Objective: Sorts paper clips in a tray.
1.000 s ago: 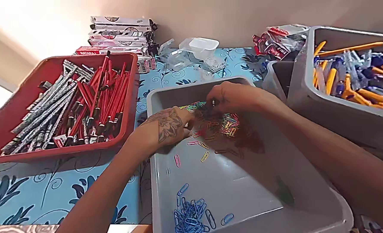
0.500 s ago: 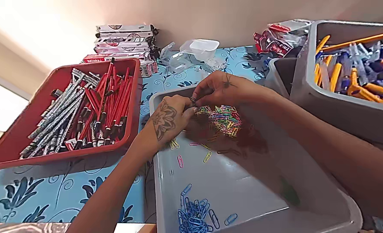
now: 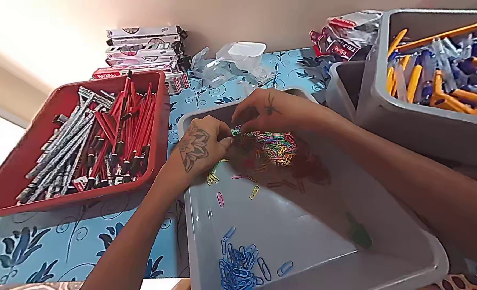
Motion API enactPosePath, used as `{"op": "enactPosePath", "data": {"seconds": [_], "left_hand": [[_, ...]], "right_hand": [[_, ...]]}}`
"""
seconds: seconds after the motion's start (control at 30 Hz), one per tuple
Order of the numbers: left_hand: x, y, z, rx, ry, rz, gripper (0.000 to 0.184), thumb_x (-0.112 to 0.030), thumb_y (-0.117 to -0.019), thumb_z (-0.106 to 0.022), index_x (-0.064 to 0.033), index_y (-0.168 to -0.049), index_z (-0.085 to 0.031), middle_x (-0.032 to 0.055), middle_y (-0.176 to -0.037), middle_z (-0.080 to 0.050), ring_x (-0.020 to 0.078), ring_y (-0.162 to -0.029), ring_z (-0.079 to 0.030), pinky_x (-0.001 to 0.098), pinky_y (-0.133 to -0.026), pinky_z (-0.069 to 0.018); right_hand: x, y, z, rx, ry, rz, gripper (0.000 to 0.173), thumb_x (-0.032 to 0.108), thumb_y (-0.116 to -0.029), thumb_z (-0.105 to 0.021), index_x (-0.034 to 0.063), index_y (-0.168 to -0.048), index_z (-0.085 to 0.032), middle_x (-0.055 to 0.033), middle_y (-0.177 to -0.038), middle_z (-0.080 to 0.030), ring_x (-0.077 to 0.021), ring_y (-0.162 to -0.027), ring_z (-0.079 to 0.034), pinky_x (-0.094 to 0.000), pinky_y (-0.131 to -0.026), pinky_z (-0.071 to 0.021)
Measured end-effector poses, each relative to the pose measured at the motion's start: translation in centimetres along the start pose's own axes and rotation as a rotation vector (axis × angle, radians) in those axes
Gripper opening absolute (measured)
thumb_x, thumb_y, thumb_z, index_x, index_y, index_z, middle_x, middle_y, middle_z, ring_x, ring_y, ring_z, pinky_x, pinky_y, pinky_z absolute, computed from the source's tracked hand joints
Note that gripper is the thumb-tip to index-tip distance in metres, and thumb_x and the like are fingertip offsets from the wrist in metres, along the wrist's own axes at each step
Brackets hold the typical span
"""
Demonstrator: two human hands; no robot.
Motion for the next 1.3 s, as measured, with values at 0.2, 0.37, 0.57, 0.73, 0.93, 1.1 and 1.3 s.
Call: {"op": "enactPosePath", "data": {"seconds": [0.2, 0.37, 0.57, 0.73, 0.93, 1.1, 1.3], "left_hand": [[0.2, -0.5, 0.2, 0.006, 0.005, 0.060, 0.014, -0.011, -0.1007, -0.064, -0.0040, -0.096, -0.075, 0.0079, -0.079, -0.070, 0.0155, -0.066, -0.064, 0.0390, -0.068, -0.0523], [0.4, -0.3, 0.7, -0.051, 0.015, 0.092, 0.013, -0.010, -0.1005, -0.064, -0.0044, -0.097, -0.075, 0.0087, -0.081, -0.070, 0.0173, -0.070, -0.064, 0.0414, -0.070, -0.0515], [1.1, -0.2, 1.3, -0.138, 0.035, 0.180, 0.013, -0.014, -0.1012, -0.064, -0.0062, -0.099, -0.074, 0.0060, -0.082, -0.070, 0.0140, -0.066, -0.065, 0.0378, -0.066, -0.0549], [1.2, -0.3, 1.3, -0.153, 0.017, 0.157, 0.012, -0.015, -0.0993, -0.066, -0.0065, -0.096, -0.074, 0.0056, -0.082, -0.070, 0.0150, -0.070, -0.064, 0.0388, -0.069, -0.0509], [1.5, -0.2, 1.6, -0.175, 0.063, 0.184, 0.014, -0.018, -0.1016, -0.064, -0.0072, -0.100, -0.072, 0.0040, -0.084, -0.069, 0.0114, -0.069, -0.062, 0.0345, -0.067, -0.0508], [1.6, -0.2, 1.5, -0.170, 0.051, 0.197, 0.014, -0.019, -0.1017, -0.063, -0.0086, -0.099, -0.072, 0.0040, -0.083, -0.069, 0.0131, -0.068, -0.063, 0.0368, -0.066, -0.0528], [1.4, -0.3, 1.4, -0.154, 0.029, 0.173, 0.014, -0.017, -0.1016, -0.062, -0.0080, -0.098, -0.073, 0.0035, -0.084, -0.069, 0.0135, -0.072, -0.062, 0.0385, -0.069, -0.0483]], "right_hand": [[-0.3, -1.1, -1.3, 0.114, -0.062, 0.130, 0.014, 0.008, -0.0971, -0.068, 0.0012, -0.106, -0.076, -0.0090, -0.095, -0.072, -0.0107, -0.084, -0.064, -0.0281, -0.078, -0.0511], [-0.5, -1.3, -1.8, 0.099, -0.020, 0.125, 0.012, 0.009, -0.0977, -0.067, -0.0009, -0.095, -0.074, -0.0072, -0.082, -0.068, -0.0111, -0.076, -0.060, -0.0297, -0.072, -0.0472], [-0.5, -1.5, -4.4, 0.138, 0.112, 0.077, 0.012, 0.013, -0.0964, -0.067, 0.0048, -0.090, -0.073, -0.0098, -0.087, -0.068, -0.0263, -0.086, -0.066, -0.0513, -0.076, -0.0522], [0.3, -1.3, -5.0, 0.159, 0.140, 0.154, 0.014, 0.012, -0.0942, -0.068, 0.0055, -0.082, -0.069, -0.0074, -0.075, -0.063, -0.0243, -0.075, -0.063, -0.0487, -0.064, -0.0495], [0.3, -1.0, -5.5, 0.265, 0.192, 0.155, 0.011, 0.014, -0.0922, -0.071, 0.0053, -0.086, -0.067, -0.0081, -0.082, -0.063, -0.0250, -0.078, -0.063, -0.0487, -0.067, -0.0489], [0.4, -1.0, -5.3, 0.247, 0.145, 0.212, 0.009, 0.012, -0.0942, -0.070, 0.0040, -0.090, -0.070, -0.0092, -0.085, -0.066, -0.0250, -0.081, -0.065, -0.0484, -0.070, -0.0517], [0.3, -0.7, -5.5, 0.270, 0.132, 0.222, 0.011, 0.014, -0.0932, -0.073, 0.0030, -0.096, -0.070, -0.0102, -0.086, -0.066, -0.0258, -0.082, -0.065, -0.0489, -0.071, -0.0526]]}}
Point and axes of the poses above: each hand's wrist, its own y-axis away from the middle knuckle, its own z-axis out of the back of the hand, x = y × z, the point moved 8 cm from there along -y, towards the middle knuckle
